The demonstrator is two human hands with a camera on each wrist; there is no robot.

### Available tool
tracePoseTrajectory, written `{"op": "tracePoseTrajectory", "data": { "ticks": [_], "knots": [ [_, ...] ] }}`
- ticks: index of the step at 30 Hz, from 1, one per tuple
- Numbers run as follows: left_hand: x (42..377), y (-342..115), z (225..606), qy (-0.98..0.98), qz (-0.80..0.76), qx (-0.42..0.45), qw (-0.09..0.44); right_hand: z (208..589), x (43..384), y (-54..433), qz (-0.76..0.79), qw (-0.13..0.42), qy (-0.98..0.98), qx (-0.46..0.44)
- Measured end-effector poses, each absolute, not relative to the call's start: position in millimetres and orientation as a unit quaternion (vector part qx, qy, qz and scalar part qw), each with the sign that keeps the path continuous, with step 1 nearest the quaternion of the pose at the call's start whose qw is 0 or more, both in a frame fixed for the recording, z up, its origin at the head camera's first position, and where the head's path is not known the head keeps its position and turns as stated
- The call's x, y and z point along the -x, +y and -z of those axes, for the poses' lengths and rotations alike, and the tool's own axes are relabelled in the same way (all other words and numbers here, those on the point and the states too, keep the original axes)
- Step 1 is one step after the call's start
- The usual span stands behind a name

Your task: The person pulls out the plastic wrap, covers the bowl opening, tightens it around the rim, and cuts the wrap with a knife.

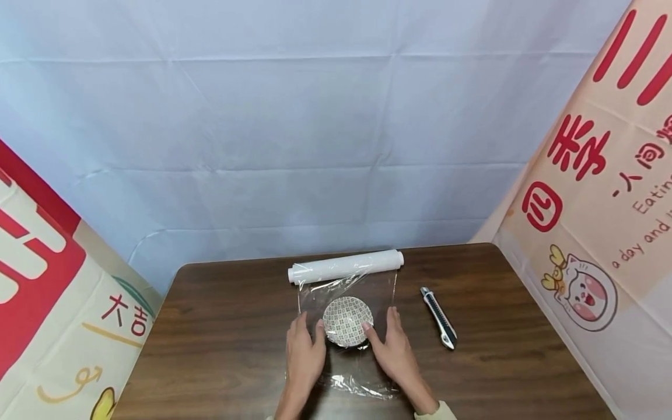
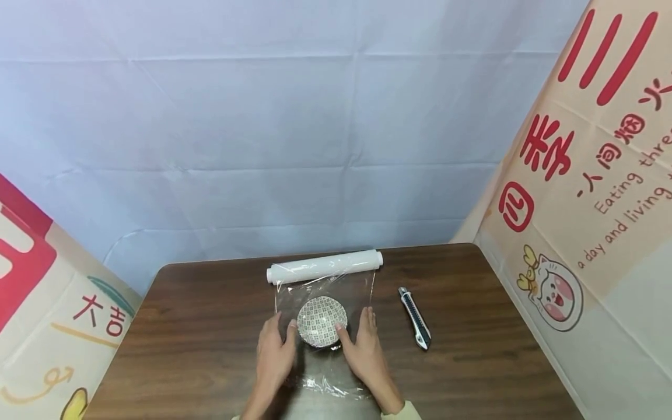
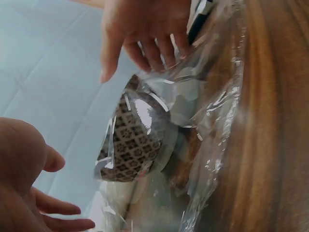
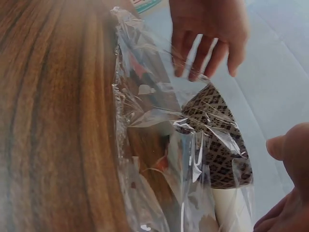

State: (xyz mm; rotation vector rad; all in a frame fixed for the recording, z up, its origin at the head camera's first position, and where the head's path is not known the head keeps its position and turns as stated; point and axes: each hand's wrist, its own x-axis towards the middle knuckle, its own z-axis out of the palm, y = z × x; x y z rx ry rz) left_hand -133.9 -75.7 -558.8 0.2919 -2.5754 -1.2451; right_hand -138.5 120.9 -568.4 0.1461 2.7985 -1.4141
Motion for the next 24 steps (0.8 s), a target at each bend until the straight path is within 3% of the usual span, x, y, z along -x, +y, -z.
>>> {"op": "tracePoseTrajectory", "data": {
  "ticks": [14, 18, 24],
  "knots": [
    [143.9, -88.0, 565.8, -0.876, 0.471, -0.085, 0.055, 568.5, 143.6, 121.6, 0.453, 0.022, 0.889, -0.062],
    [145.2, -87.7, 568.4, -0.876, 0.472, -0.081, 0.063, 570.0, 143.2, 123.2, 0.458, 0.021, 0.886, -0.069],
    [143.2, -83.9, 566.6, -0.874, 0.464, -0.108, 0.094, 568.1, 141.9, 128.9, 0.460, -0.025, 0.884, -0.072]
  ]
}}
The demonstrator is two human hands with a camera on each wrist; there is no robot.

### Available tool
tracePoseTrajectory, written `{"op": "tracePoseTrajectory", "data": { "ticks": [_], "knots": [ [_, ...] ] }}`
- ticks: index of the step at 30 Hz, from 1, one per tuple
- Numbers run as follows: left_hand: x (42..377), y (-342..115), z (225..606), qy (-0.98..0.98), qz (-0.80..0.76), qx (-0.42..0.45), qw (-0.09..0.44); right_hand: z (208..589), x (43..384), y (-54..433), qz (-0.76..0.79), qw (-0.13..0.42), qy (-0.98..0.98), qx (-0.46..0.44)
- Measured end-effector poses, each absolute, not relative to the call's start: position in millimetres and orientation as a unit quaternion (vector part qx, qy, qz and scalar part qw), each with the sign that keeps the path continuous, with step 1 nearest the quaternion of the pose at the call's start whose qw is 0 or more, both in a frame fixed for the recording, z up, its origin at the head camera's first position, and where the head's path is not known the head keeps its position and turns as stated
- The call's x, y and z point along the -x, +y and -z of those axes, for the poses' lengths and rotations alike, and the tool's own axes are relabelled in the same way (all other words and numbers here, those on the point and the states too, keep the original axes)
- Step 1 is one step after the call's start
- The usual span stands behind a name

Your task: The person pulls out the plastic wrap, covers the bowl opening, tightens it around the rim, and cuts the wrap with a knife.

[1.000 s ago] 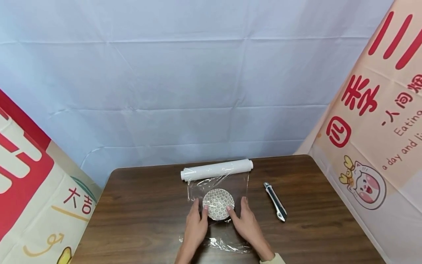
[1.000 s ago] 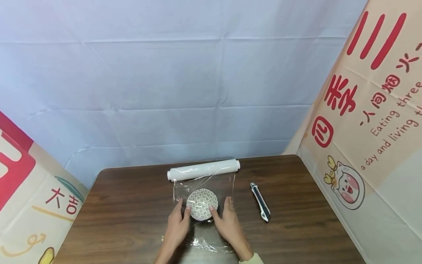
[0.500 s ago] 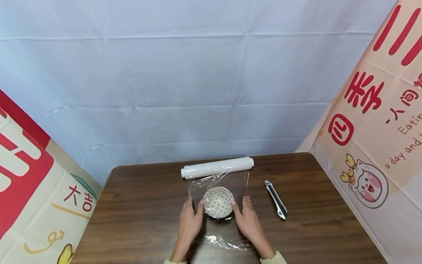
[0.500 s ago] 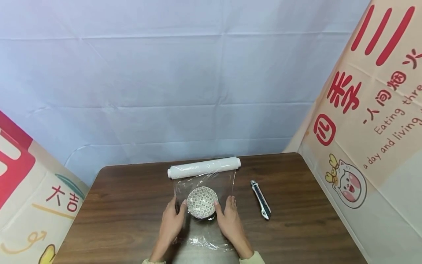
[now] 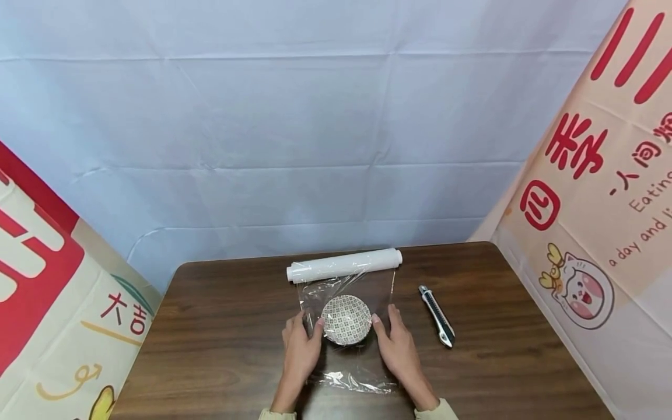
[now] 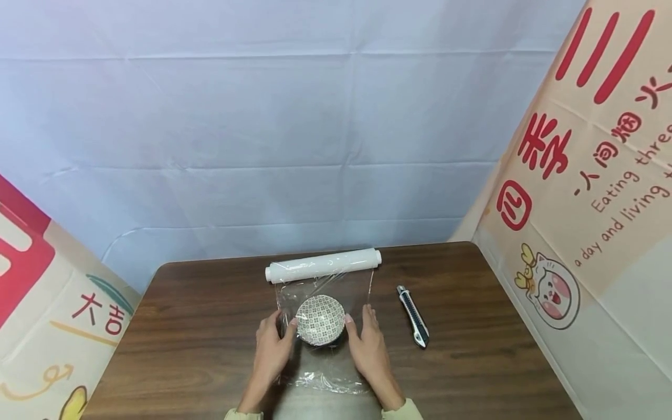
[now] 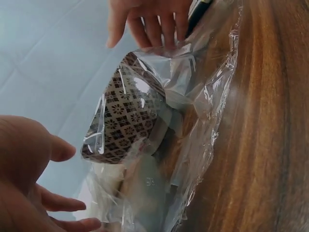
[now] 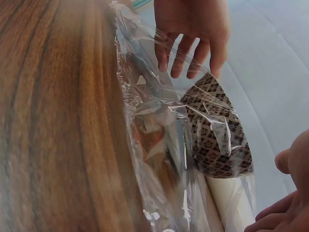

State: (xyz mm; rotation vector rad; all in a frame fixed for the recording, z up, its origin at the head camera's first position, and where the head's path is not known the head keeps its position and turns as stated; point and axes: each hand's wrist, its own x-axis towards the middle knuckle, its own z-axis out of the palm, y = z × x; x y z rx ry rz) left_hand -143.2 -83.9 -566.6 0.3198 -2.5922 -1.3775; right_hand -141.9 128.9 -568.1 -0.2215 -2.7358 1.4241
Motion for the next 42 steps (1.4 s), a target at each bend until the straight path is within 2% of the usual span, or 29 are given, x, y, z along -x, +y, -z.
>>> {"op": "tracePoseTrajectory", "data": {
  "ticks": [4, 12, 22, 28, 33, 42],
  "knots": [
    [144.6, -84.1, 562.8, -0.878, 0.456, -0.109, 0.101, 565.7, 143.7, 129.5, -0.460, 0.039, -0.884, 0.067],
    [144.3, -85.7, 565.5, -0.882, 0.453, -0.095, 0.083, 570.7, 145.3, 127.9, -0.450, -0.006, -0.891, 0.066],
    [151.6, -82.2, 568.4, -0.887, 0.450, -0.076, 0.077, 573.0, 151.1, 123.2, -0.460, 0.002, -0.886, 0.064],
    [157.0, -79.8, 572.5, -0.881, 0.464, -0.073, 0.049, 575.1, 152.5, 115.7, -0.476, -0.010, -0.877, 0.062],
    [158.2, -78.3, 573.3, -0.879, 0.470, -0.077, 0.030, 576.8, 152.7, 109.7, -0.481, 0.008, -0.875, 0.046],
    [140.7, -77.6, 556.2, -0.880, 0.451, -0.105, 0.105, 558.9, 145.1, 110.2, -0.437, 0.067, -0.896, 0.040]
  ]
}}
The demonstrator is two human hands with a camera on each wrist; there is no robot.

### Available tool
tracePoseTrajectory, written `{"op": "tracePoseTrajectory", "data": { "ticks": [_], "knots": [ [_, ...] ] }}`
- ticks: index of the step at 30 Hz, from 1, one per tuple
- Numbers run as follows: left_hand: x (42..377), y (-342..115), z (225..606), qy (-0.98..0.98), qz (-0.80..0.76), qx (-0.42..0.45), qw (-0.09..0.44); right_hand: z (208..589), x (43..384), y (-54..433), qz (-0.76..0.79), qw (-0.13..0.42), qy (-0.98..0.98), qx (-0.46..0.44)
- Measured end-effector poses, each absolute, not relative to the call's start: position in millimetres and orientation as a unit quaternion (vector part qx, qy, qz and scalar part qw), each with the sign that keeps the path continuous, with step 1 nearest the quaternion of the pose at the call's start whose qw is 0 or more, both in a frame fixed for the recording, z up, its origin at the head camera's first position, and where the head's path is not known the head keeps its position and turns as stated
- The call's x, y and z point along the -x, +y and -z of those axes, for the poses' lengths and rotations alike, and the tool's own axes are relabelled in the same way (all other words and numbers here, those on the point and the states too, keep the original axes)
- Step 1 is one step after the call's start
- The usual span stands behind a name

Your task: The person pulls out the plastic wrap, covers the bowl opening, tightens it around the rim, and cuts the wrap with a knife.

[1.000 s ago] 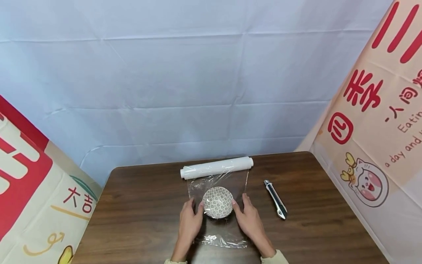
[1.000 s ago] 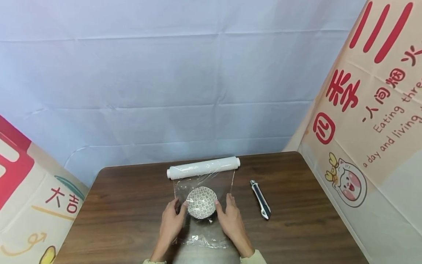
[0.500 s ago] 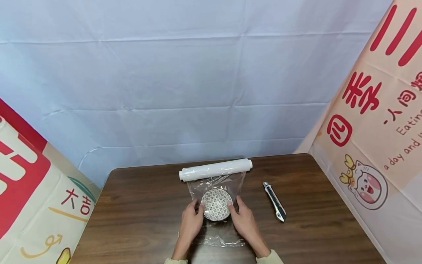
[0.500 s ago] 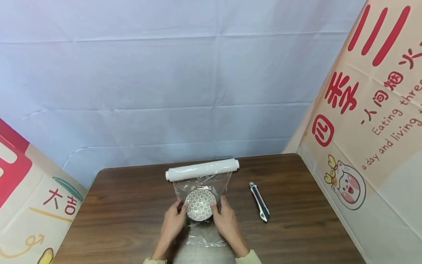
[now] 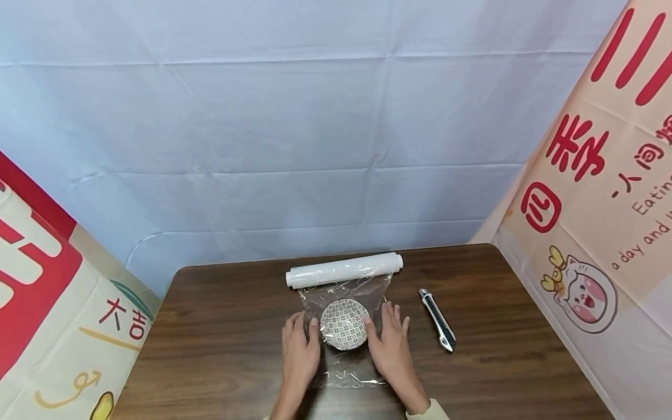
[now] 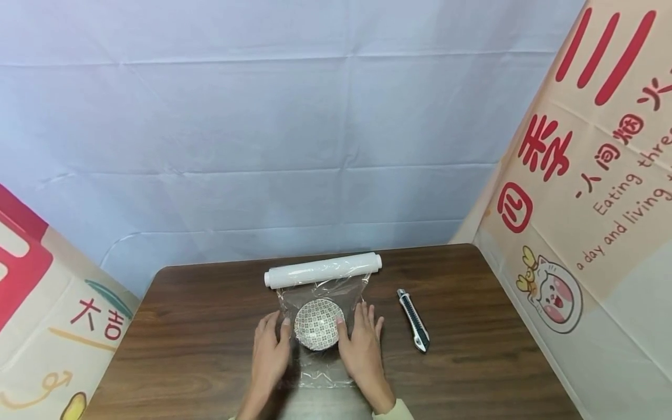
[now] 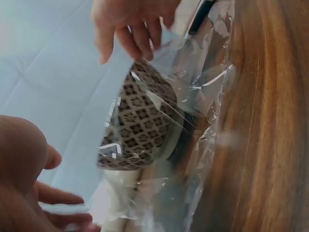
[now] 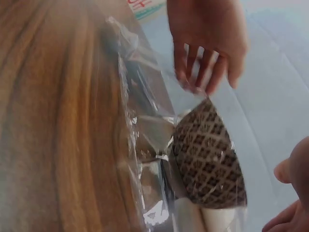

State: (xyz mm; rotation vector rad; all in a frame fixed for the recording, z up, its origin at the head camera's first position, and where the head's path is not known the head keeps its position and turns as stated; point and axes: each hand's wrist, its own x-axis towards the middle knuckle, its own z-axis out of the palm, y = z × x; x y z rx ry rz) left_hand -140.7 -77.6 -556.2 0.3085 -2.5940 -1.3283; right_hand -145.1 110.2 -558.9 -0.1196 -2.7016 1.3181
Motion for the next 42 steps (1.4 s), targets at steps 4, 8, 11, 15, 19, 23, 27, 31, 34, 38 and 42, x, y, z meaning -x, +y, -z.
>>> {"op": "tracePoseTrajectory", "data": {
  "ticks": [4, 8, 11, 15, 19, 23, 27, 31, 34, 38, 42],
  "knots": [
    [133.7, -75.2, 556.2, -0.880, 0.463, -0.067, 0.075, 557.6, 140.0, 103.8, -0.442, 0.064, -0.894, 0.032],
    [131.5, -68.9, 563.3, -0.882, 0.467, -0.059, 0.042, 564.9, 138.4, 95.4, -0.461, 0.038, -0.886, 0.044],
    [131.3, -65.5, 567.7, -0.877, 0.474, -0.069, 0.036, 570.6, 138.1, 91.7, -0.475, 0.033, -0.878, 0.053],
    [132.5, -63.5, 571.0, -0.869, 0.488, -0.075, 0.038, 574.2, 139.3, 90.3, -0.499, 0.037, -0.863, 0.065],
    [135.4, -64.1, 572.6, -0.862, 0.498, -0.077, 0.056, 573.0, 140.5, 91.7, -0.505, 0.043, -0.859, 0.076],
    [137.9, -68.6, 567.4, -0.852, 0.504, -0.104, 0.092, 569.1, 139.6, 95.6, -0.477, 0.067, -0.872, 0.089],
    [142.5, -75.7, 560.9, -0.854, 0.494, -0.136, 0.094, 566.2, 141.2, 100.9, -0.456, 0.067, -0.883, 0.090],
    [148.1, -79.4, 560.5, -0.850, 0.509, -0.131, 0.033, 569.3, 144.3, 103.7, -0.459, 0.034, -0.883, 0.089],
    [149.9, -78.1, 561.6, -0.827, 0.546, -0.131, -0.009, 573.0, 144.9, 103.1, -0.474, 0.023, -0.875, 0.091],
    [154.3, -77.3, 564.6, -0.790, 0.596, -0.142, -0.037, 574.9, 148.2, 101.1, -0.503, 0.025, -0.859, 0.088],
    [159.4, -78.7, 567.5, -0.753, 0.640, -0.137, -0.067, 575.1, 153.4, 99.1, -0.521, 0.026, -0.849, 0.089]
  ]
}}
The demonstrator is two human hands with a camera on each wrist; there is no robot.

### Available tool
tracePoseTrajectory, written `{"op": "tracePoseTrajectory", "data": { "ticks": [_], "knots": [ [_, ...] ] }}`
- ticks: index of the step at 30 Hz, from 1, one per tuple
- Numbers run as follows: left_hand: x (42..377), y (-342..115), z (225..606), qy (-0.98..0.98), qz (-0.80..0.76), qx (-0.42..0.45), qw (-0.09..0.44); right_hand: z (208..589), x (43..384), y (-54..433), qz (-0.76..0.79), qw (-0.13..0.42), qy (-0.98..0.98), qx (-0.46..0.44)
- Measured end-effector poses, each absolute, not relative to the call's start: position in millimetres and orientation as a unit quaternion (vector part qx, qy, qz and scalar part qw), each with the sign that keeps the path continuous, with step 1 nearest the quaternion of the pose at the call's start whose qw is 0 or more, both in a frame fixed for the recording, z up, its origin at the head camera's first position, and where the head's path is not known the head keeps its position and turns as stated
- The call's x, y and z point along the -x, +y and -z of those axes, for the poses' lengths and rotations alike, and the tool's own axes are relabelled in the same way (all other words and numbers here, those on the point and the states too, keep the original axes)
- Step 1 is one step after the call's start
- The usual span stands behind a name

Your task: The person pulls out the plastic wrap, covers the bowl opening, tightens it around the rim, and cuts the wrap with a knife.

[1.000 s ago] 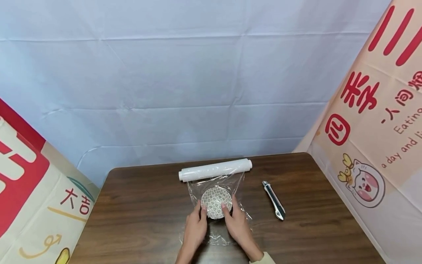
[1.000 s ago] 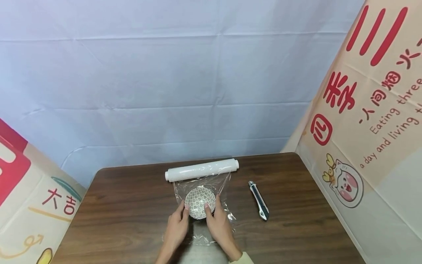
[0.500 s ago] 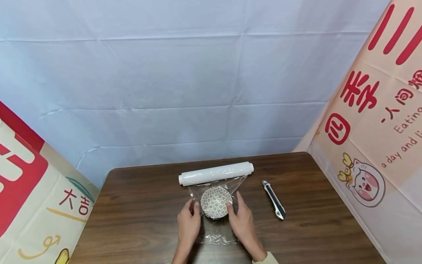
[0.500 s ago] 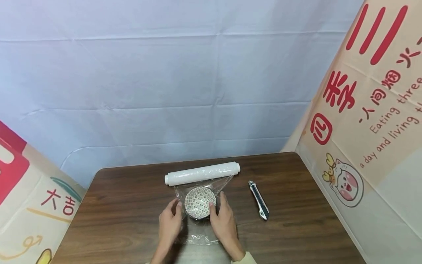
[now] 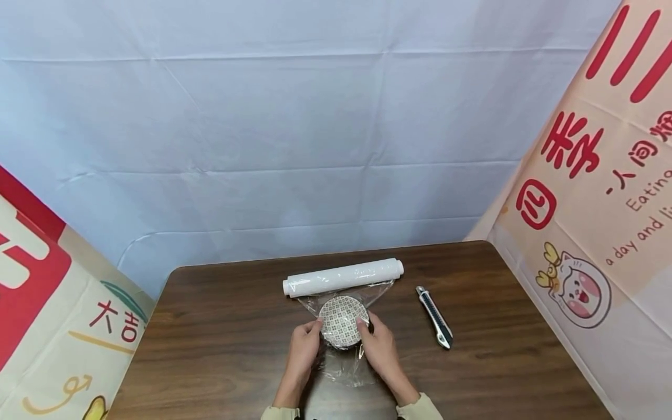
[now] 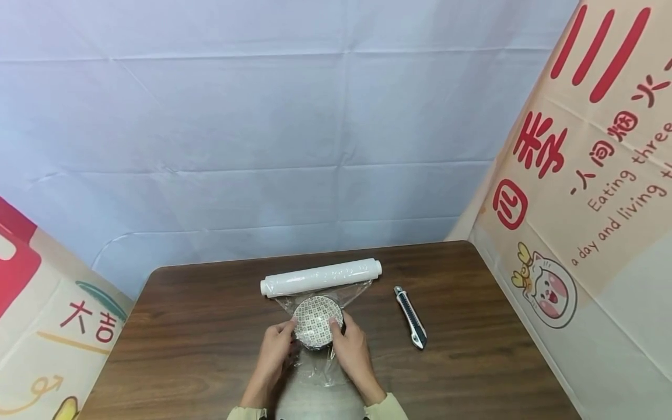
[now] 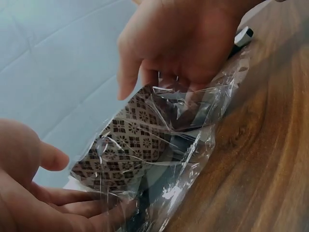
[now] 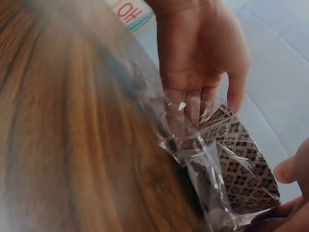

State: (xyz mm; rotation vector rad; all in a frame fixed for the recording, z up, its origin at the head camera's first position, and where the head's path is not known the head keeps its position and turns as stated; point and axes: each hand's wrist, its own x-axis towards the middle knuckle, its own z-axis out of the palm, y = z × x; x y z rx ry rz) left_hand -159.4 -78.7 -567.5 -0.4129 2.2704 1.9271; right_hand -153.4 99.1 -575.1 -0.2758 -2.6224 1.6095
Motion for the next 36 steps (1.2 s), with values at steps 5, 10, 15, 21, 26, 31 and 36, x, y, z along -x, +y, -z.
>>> {"op": "tracePoseTrajectory", "data": {
  "ticks": [5, 10, 15, 21, 26, 31, 36],
  "knots": [
    [162.1, -78.8, 567.5, 0.745, -0.649, 0.126, 0.090, 574.9, 158.6, 98.1, -0.552, 0.020, -0.827, 0.104],
    [162.1, -76.7, 566.7, 0.767, -0.624, 0.124, 0.084, 576.5, 162.4, 99.6, -0.575, 0.016, -0.810, 0.113],
    [163.1, -73.3, 566.1, 0.803, -0.583, 0.109, 0.049, 581.0, 165.3, 101.3, -0.564, 0.023, -0.818, 0.109],
    [165.7, -71.4, 564.7, 0.827, -0.552, 0.106, 0.030, 584.5, 168.9, 103.0, -0.565, 0.020, -0.819, 0.101],
    [165.7, -72.1, 564.5, 0.827, -0.551, 0.108, 0.028, 585.9, 171.5, 104.0, -0.586, 0.013, -0.804, 0.100],
    [166.0, -72.9, 566.0, 0.821, -0.559, 0.109, 0.027, 586.1, 174.1, 105.3, -0.615, 0.012, -0.782, 0.104],
    [166.0, -75.5, 566.1, 0.799, -0.589, 0.114, 0.046, 585.0, 174.0, 109.1, -0.633, -0.005, -0.766, 0.111]
  ]
}}
